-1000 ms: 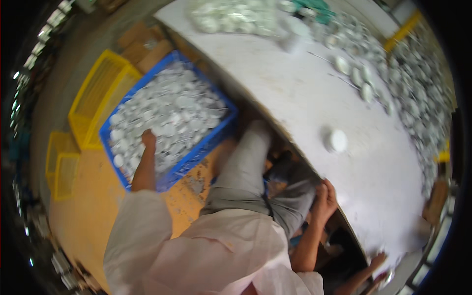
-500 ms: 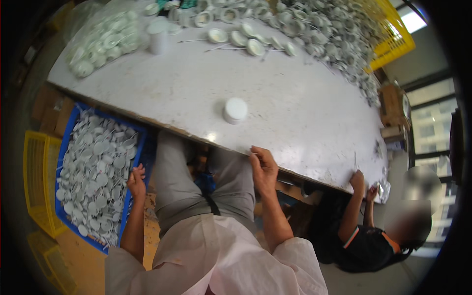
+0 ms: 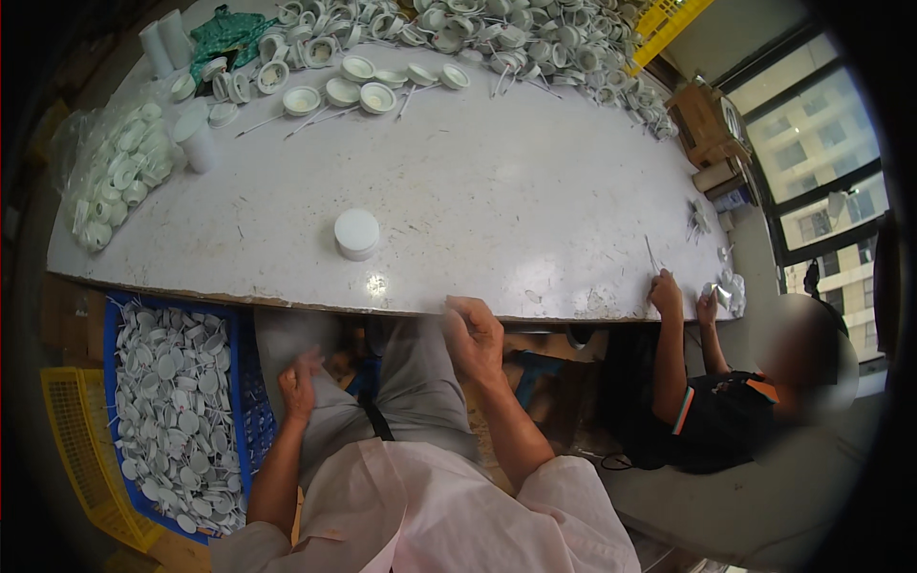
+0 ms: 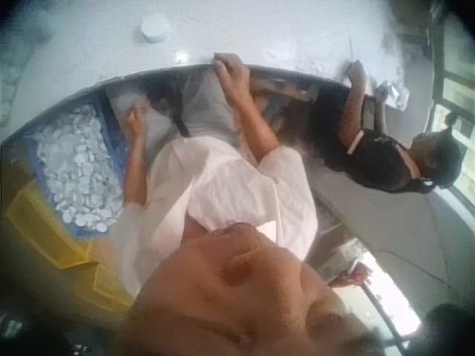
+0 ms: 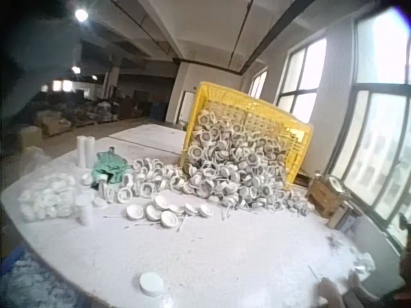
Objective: The person assembles light fixtures by taking housings from a crate, picking up round plastic covers from the table, and pressing the covers onto the housings by hand.
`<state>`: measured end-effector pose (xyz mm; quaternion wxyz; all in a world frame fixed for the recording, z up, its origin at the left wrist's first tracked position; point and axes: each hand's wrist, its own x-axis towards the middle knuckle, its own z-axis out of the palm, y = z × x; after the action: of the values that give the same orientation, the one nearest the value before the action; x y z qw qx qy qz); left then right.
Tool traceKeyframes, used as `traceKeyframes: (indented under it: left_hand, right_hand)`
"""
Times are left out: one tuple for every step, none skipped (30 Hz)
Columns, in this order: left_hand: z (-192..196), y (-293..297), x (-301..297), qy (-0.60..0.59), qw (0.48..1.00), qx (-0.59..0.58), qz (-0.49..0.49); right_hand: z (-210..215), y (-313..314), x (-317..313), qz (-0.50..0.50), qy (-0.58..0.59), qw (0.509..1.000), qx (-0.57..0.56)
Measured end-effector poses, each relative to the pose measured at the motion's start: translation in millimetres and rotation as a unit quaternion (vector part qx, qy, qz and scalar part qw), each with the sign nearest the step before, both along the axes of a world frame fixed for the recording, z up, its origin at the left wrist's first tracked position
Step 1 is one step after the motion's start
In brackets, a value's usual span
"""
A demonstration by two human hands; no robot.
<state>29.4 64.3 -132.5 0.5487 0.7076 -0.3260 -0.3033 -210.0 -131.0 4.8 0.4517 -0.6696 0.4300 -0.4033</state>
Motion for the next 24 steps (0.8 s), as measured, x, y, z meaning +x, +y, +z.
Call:
traceKeyframes:
  left_hand:
    - [-1, -2, -1, 0.028, 0.999, 0.004, -0.014]
    - [-2, -3, -4, 0.027, 0.999, 0.002, -0.018]
    - [5, -7, -10, 0.052, 0.998, -0.006, 0.028]
    - [10, -10, -14, 0.076, 0.994, -0.015, 0.074]
    - [11, -12, -16, 0.073, 0.994, -0.017, 0.073]
    - [11, -14, -17, 0.06, 0.995, -0.001, 0.076]
    - [12, -14, -17, 0.046, 0.996, 0.014, 0.081]
    - [8, -12, -17, 0.04, 0.995, 0.01, 0.087]
    - [1, -11, -17, 0.008, 0.998, 0.03, 0.055]
    - [-1, -9, -17, -0.024, 0.998, 0.054, 0.023]
    - [-5, -9, -17, -0.033, 0.998, 0.051, 0.033]
    - [-5, -9, -20, -0.041, 0.997, 0.062, 0.012]
    - [-4, -11, -24, -0.049, 0.996, 0.073, -0.011]
    - [-2, -12, -27, -0.055, 0.996, 0.069, -0.005]
    - [-2, -13, -29, -0.081, 0.993, 0.079, -0.02]
    - [1, -14, -32, -0.105, 0.99, 0.088, -0.036]
    - [3, -15, -34, -0.111, 0.99, 0.084, -0.029]
    - [5, -15, -36, -0.112, 0.989, 0.09, -0.045]
    - [7, -15, -36, -0.113, 0.987, 0.096, -0.062]
    - [9, -15, -36, -0.119, 0.987, 0.093, -0.055]
    - [10, -14, -35, -0.111, 0.986, 0.1, -0.07]
    - [14, -15, -36, -0.102, 0.985, 0.108, -0.086]
    - [18, -17, -36, -0.112, 0.983, 0.111, -0.091]
    - [24, -18, -37, -0.115, 0.984, 0.111, -0.081]
  right_hand:
    - [-1, -2, -2, -0.004, -0.001, 1.0, -0.002]
    - [-2, -5, -3, -0.008, -0.008, 1.0, -0.007]
    - [-2, -7, -2, -0.009, -0.016, 1.0, -0.011]
    - [-1, -9, -2, -0.011, -0.019, 1.0, -0.013]
    - [2, -10, -3, -0.017, 0.006, 0.998, -0.06]
    - [4, -13, 0, -0.019, 0.028, 0.994, -0.107]
    - [5, -16, 0, -0.014, 0.021, 0.994, -0.11]
    - [6, -19, -3, -0.025, 0.053, 0.983, -0.174]
    - [7, -25, -3, -0.036, 0.082, 0.967, -0.239]
    - [7, -30, -5, -0.03, 0.071, 0.967, -0.242]
    - [6, -38, -7, -0.046, 0.077, 0.963, -0.253]
    - [3, -44, -9, -0.061, 0.083, 0.96, -0.262]
    - [0, -51, -12, -0.058, 0.075, 0.96, -0.265]
    - [-5, -59, -15, -0.088, 0.058, 0.961, -0.255]
    - [-10, -66, -14, -0.116, 0.039, 0.962, -0.243]
    - [-12, -68, -15, -0.112, 0.031, 0.962, -0.246]
    - [-15, -68, -16, -0.136, -0.023, 0.98, -0.145]
    - [-18, -69, -15, -0.156, -0.077, 0.984, -0.04]
    - [-21, -69, -13, -0.161, -0.087, 0.983, -0.03]
    - [-23, -70, -12, -0.155, -0.093, 0.983, -0.033]
    - [-25, -71, -11, -0.16, -0.046, 0.982, -0.091]
    - [-27, -72, -11, -0.164, 0.003, 0.975, -0.15]
    - [-28, -72, -10, -0.165, 0.013, 0.971, -0.172]
    - [-22, -70, -8, -0.156, 0.008, 0.972, -0.174]
